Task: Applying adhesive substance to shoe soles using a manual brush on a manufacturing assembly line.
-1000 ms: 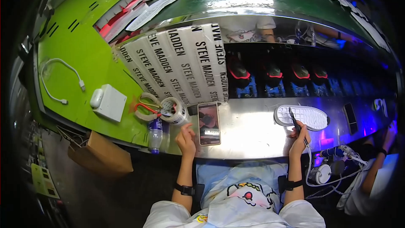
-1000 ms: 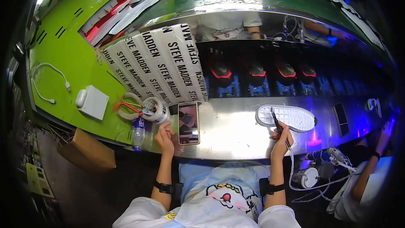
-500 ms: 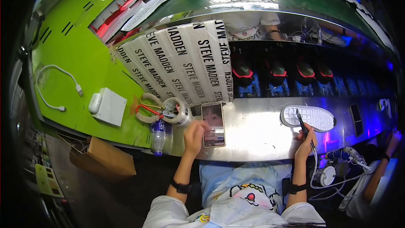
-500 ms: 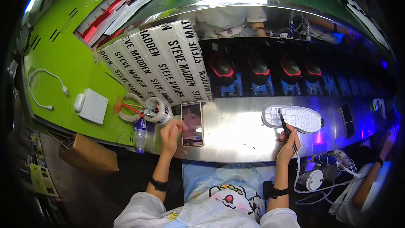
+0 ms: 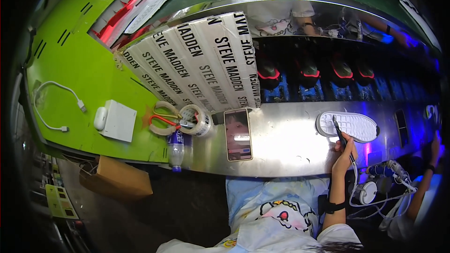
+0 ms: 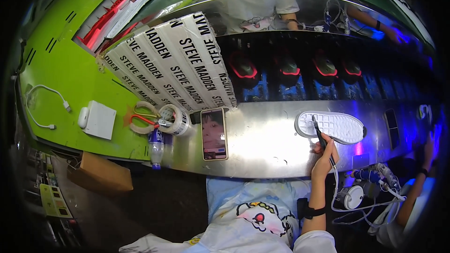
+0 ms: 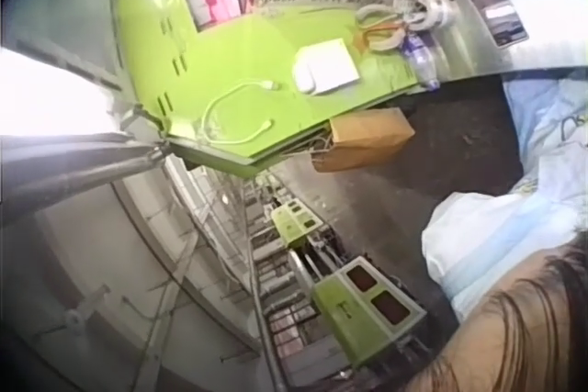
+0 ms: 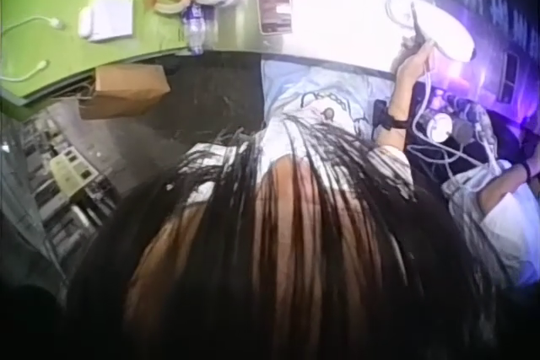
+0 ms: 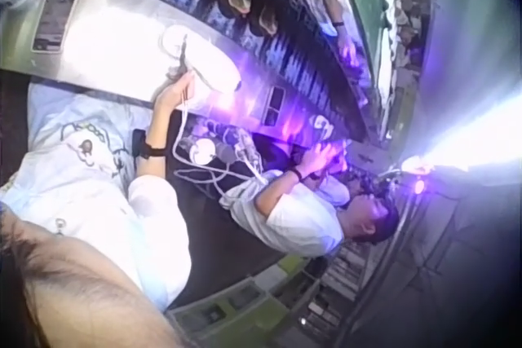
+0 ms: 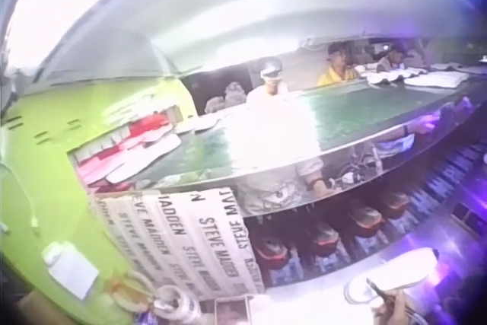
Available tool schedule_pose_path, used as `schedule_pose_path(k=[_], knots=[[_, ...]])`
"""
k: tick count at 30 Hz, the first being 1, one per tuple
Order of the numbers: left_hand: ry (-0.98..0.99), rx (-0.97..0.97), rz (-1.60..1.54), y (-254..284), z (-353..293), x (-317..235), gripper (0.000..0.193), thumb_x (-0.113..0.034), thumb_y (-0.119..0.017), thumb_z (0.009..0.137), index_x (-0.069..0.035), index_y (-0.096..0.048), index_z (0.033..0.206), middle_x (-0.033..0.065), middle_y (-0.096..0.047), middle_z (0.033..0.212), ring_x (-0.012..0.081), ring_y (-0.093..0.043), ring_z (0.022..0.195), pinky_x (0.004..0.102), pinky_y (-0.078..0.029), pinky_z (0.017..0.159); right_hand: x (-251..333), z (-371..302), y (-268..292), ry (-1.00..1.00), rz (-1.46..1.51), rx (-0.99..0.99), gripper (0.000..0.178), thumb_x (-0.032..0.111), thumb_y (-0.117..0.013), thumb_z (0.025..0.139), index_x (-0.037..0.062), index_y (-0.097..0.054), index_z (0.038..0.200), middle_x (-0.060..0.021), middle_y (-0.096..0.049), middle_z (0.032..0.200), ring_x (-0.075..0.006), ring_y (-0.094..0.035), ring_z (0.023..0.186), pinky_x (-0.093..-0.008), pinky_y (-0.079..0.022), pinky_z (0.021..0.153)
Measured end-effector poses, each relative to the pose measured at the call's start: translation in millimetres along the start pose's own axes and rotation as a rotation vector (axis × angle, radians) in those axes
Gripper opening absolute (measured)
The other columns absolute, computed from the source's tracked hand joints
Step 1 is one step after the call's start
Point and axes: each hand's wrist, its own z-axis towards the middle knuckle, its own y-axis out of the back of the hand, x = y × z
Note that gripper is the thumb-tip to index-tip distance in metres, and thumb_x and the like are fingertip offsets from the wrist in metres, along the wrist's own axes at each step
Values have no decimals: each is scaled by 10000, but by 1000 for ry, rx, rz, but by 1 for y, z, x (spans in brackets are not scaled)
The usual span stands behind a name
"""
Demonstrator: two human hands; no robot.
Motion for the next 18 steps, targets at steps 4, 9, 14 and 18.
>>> schedule_pose_path(k=[4, 9, 14, 18], knots=[[-48, 20, 40, -2, 11, 9, 289, -247, -427, 908, -27, -611, 876, 90, -634, 743, 165, -588, 564, 283, -476, 498, 2, 1, 1, 20, 3, 0, 402, 304, -404, 988, -16, -643, 1028, -15, -576, 719, -60, -483, 616, -199, -380, 580], [-108, 34, 81, -3, 25, 19, 282, -245, -437, 903, -26, -614, 878, 94, -637, 753, 174, -592, 578, 291, -479, 516, 3, -2, 1, -12, 33, -12, 414, 326, -411, 981, -19, -633, 1035, -21, -572, 714, -65, -482, 602, -202, -391, 565], [-154, 47, 130, 0, 33, 29, 276, -242, -447, 898, -25, -616, 881, 98, -640, 764, 182, -596, 591, 299, -482, 534, -4, 0, 3, -9, 31, -17, 413, 328, -412, 980, -15, -635, 1034, -19, -567, 708, -64, -479, 587, -203, -414, 523], [-188, 60, 163, -1, 37, 36, 270, -240, -455, 895, -25, -618, 882, 102, -643, 772, 189, -599, 602, 306, -484, 549, -3, 2, 3, -4, 34, -25, 415, 332, -415, 978, -15, -637, 1031, -19, -566, 701, -65, -483, 586, -203, -412, 522]])
